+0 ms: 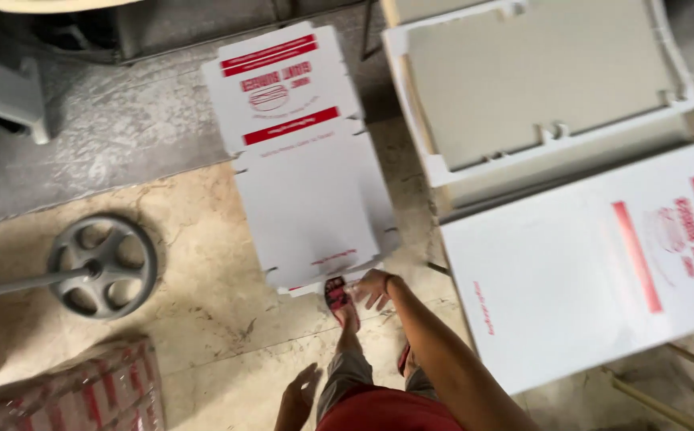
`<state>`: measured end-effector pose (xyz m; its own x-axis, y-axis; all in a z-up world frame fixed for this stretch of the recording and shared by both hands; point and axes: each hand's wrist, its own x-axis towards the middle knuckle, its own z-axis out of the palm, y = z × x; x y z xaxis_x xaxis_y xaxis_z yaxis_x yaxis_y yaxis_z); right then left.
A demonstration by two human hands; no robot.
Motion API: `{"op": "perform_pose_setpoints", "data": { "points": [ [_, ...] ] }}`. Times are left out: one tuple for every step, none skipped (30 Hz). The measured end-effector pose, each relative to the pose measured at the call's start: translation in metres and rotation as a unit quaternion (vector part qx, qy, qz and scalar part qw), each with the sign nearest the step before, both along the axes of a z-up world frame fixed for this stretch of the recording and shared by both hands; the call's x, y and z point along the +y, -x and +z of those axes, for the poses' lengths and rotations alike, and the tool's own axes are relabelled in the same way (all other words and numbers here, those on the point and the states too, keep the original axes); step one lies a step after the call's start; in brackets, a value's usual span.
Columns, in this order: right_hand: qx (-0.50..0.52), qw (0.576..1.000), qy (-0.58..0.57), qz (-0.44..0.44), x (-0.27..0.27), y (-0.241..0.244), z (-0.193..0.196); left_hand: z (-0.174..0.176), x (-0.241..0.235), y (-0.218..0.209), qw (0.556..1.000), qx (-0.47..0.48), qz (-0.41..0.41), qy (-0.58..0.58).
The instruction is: Stripping waste material from die-cut cardboard sheets and folding them into burger boxes before stacking them.
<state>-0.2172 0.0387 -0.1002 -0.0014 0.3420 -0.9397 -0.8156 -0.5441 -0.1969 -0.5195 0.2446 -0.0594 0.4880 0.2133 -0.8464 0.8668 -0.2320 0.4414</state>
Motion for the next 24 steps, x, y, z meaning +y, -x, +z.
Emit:
{"op": "perform_pose_setpoints", "data": {
  "points": [
    [-0.111,0.968,0.069,0.213,-0.013,0.003,0.0,-0.008,-0.009,-0.004,0.996,-0.077,-0.034,0.016],
    [-0.115,0.969,0.077,0.203,-0.03,0.021,0.011,0.002,-0.016,-0.016,0.995,-0.083,-0.044,0.022],
    [-0.236,0.961,0.03,0.137,-0.051,0.035,0.019,0.006,-0.028,-0.032,0.996,-0.022,-0.02,0.079],
    [-0.355,0.932,-0.018,0.073,-0.073,0.05,0.027,0.012,-0.043,-0.047,0.99,0.041,0.002,0.134],
    [-0.364,0.929,-0.008,0.073,-0.104,0.064,0.054,-0.044,-0.043,-0.055,0.989,0.032,-0.003,0.142],
    [-0.318,0.946,-0.068,-0.02,-0.136,0.081,0.079,-0.094,-0.052,-0.058,0.948,0.039,0.021,0.314],
    [-0.263,0.949,-0.135,-0.112,-0.163,0.103,0.102,-0.139,-0.064,-0.049,0.879,0.051,0.044,0.472],
    [-0.27,0.947,-0.132,-0.111,-0.196,0.119,0.124,-0.11,-0.093,-0.067,0.878,0.046,0.04,0.475],
    [-0.298,0.947,-0.104,-0.064,-0.228,0.138,0.149,-0.077,-0.122,-0.08,0.931,-0.045,-0.026,0.36],
    [-0.325,0.942,-0.076,-0.017,-0.26,0.156,0.173,-0.043,-0.151,-0.092,0.958,-0.135,-0.089,0.235],
    [-0.33,0.94,-0.079,-0.017,-0.299,0.168,0.188,-0.01,-0.188,-0.1,0.959,-0.14,-0.09,0.231],
    [-0.387,0.912,-0.132,-0.034,-0.339,0.178,0.203,0.023,-0.225,-0.108,0.977,-0.152,-0.033,0.147],
    [-0.435,0.88,-0.18,-0.063,-0.374,0.2,0.22,0.059,-0.257,-0.112,0.986,-0.154,0.015,0.062],
    [-0.435,0.88,-0.178,-0.074,-0.408,0.223,0.213,0.061,-0.276,-0.105,0.987,-0.151,0.004,0.06],
    [-0.442,0.892,-0.02,-0.09,-0.45,0.237,0.206,0.057,-0.305,-0.106,0.983,-0.174,0.058,0.03],
    [-0.437,0.882,0.14,-0.105,-0.49,0.25,0.199,0.052,-0.332,-0.107,0.974,-0.195,0.112,0.001],
    [-0.436,0.882,0.141,-0.105,-0.511,0.246,0.225,0.053,-0.35,-0.108,0.975,-0.194,0.111,0.002],
    [-0.51,0.846,0.1,-0.119,-0.531,0.241,0.249,0.053,-0.367,-0.109,0.974,-0.204,0.064,-0.075],
    [-0.571,0.808,0.056,-0.135,-0.545,0.243,0.272,0.055,-0.378,-0.101,0.966,-0.205,0.013,-0.156],
    [-0.562,0.813,0.055,-0.138,-0.539,0.222,0.318,0.061,-0.382,-0.099,0.968,-0.196,0.01,-0.158],
    [-0.663,0.736,-0.089,-0.102,-0.533,0.207,0.366,0.066,-0.384,-0.101,0.967,-0.201,0.038,-0.151],
    [-0.74,0.63,-0.228,-0.063,-0.529,0.197,0.416,0.072,-0.384,-0.105,0.966,-0.206,0.066,-0.143],
    [-0.737,0.633,-0.229,-0.067,-0.508,0.163,0.473,0.076,-0.385,-0.105,0.966,-0.202,0.063,-0.146],
    [-0.745,0.629,-0.211,-0.073,-0.472,0.143,0.534,0.081,-0.384,-0.107,0.967,-0.186,0.05,-0.165]
  ]
}}
